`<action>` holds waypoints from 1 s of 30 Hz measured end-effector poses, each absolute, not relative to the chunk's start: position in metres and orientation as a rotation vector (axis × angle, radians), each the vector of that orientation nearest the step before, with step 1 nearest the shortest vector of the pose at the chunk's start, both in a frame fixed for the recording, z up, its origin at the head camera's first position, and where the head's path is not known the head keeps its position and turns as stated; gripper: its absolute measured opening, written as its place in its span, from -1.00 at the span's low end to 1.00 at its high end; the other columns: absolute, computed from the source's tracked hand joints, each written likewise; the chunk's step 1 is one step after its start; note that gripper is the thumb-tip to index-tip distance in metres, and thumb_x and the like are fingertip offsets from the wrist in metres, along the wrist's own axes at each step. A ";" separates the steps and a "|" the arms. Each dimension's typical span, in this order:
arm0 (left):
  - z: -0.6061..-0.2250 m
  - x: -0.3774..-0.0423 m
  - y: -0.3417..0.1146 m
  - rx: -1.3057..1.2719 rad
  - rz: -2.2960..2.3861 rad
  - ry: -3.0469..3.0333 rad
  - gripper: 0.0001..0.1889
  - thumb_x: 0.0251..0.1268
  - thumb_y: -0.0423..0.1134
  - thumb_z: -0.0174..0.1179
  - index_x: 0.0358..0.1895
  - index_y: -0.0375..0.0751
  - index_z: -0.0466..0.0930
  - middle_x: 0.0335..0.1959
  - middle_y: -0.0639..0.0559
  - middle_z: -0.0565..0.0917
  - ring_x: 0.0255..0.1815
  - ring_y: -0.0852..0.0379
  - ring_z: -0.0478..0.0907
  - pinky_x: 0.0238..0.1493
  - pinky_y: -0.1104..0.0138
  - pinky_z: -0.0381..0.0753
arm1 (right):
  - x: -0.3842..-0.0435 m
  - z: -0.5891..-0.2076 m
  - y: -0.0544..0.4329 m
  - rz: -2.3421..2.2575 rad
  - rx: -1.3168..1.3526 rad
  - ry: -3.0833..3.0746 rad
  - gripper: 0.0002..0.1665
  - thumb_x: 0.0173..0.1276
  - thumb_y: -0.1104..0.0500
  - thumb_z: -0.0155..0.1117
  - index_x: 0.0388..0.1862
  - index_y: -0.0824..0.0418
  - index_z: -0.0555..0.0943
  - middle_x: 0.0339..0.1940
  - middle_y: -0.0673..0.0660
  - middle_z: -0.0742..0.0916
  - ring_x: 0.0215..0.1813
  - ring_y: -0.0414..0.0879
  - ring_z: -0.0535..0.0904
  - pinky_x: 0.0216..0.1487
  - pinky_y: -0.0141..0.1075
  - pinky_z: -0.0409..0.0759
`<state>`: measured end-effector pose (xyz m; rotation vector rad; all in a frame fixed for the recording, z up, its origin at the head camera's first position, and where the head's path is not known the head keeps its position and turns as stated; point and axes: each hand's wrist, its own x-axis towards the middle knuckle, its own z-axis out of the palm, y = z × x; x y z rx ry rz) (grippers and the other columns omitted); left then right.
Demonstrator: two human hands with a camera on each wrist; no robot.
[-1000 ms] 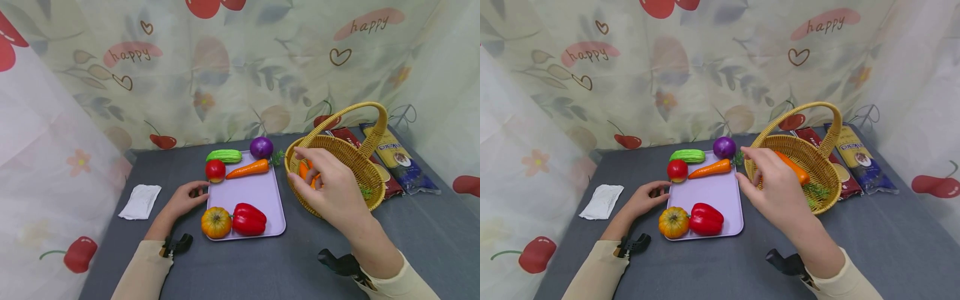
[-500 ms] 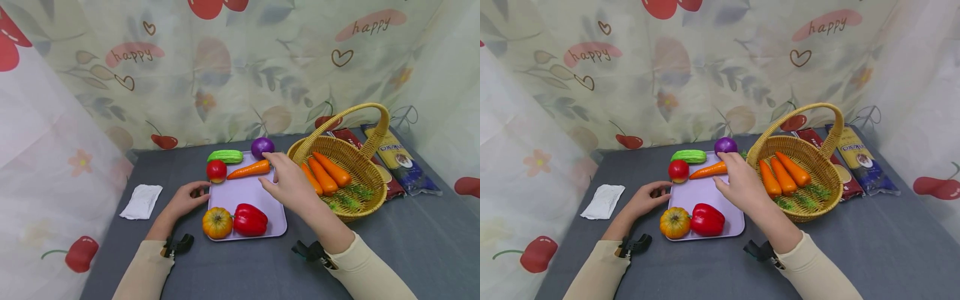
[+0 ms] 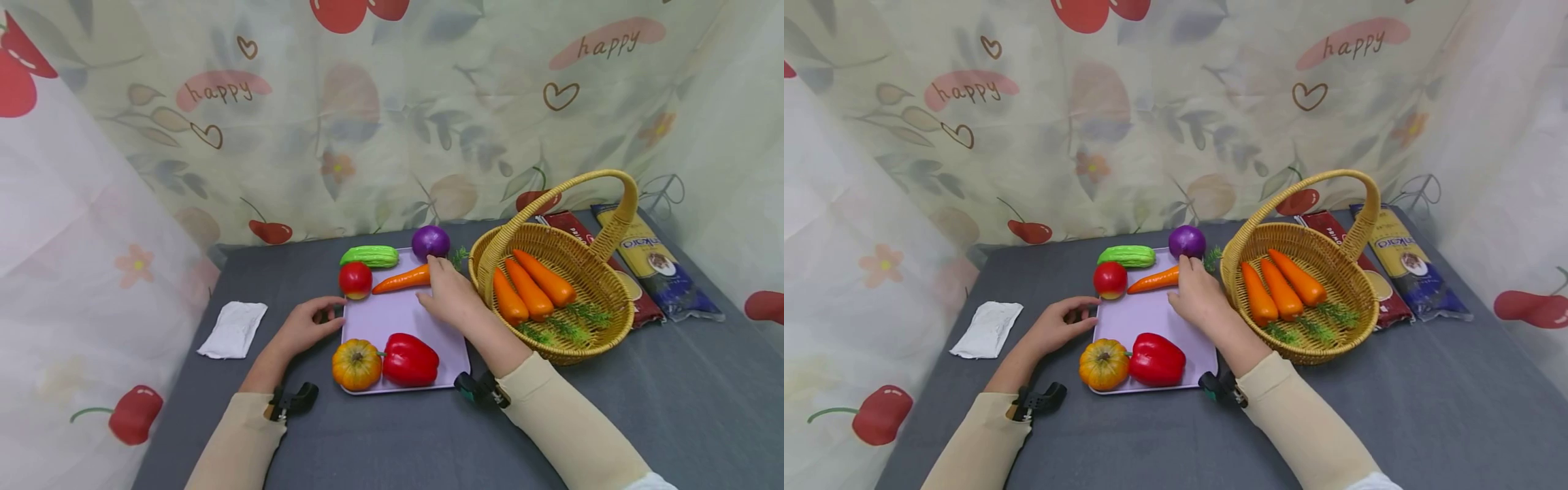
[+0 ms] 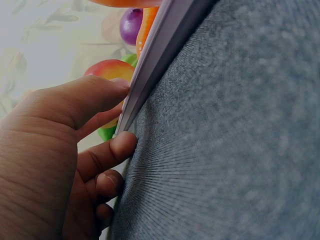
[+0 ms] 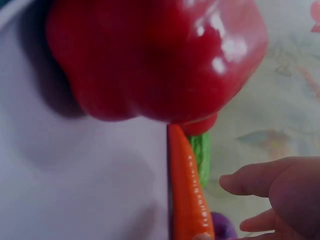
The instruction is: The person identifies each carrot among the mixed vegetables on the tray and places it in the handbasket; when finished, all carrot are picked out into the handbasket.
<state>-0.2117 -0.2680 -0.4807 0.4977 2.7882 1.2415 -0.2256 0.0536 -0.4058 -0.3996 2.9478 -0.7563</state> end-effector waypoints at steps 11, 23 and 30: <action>-0.479 -0.213 -0.265 0.491 1.229 2.789 -0.62 0.35 -0.10 0.40 0.19 -0.02 0.67 -0.31 0.06 0.56 -0.38 0.02 0.42 -0.34 0.28 0.37 | -0.242 -0.423 0.059 -0.755 -0.295 2.964 -0.16 0.49 0.15 0.26 0.58 0.46 0.16 0.51 0.41 0.36 0.47 0.25 0.37 0.47 0.03 0.27; -0.480 -0.212 -0.266 0.471 1.229 2.795 -0.63 0.35 -0.10 0.40 0.18 -0.02 0.67 -0.31 0.06 0.55 -0.38 0.02 0.41 -0.34 0.28 0.36 | -0.231 -0.425 0.052 -0.538 -0.234 3.018 -0.33 0.54 0.24 0.09 0.55 0.41 0.25 0.29 0.48 0.49 0.18 0.28 0.58 0.21 0.08 0.54; -0.482 -0.212 -0.267 0.486 1.233 2.797 -0.63 0.36 -0.10 0.40 0.19 -0.01 0.67 -0.31 0.06 0.55 -0.38 0.02 0.41 -0.34 0.29 0.36 | -0.212 -0.420 0.050 -0.400 -0.237 3.061 -0.49 0.56 0.25 0.07 0.42 0.41 0.43 0.10 0.48 0.58 0.03 0.26 0.64 0.02 0.08 0.64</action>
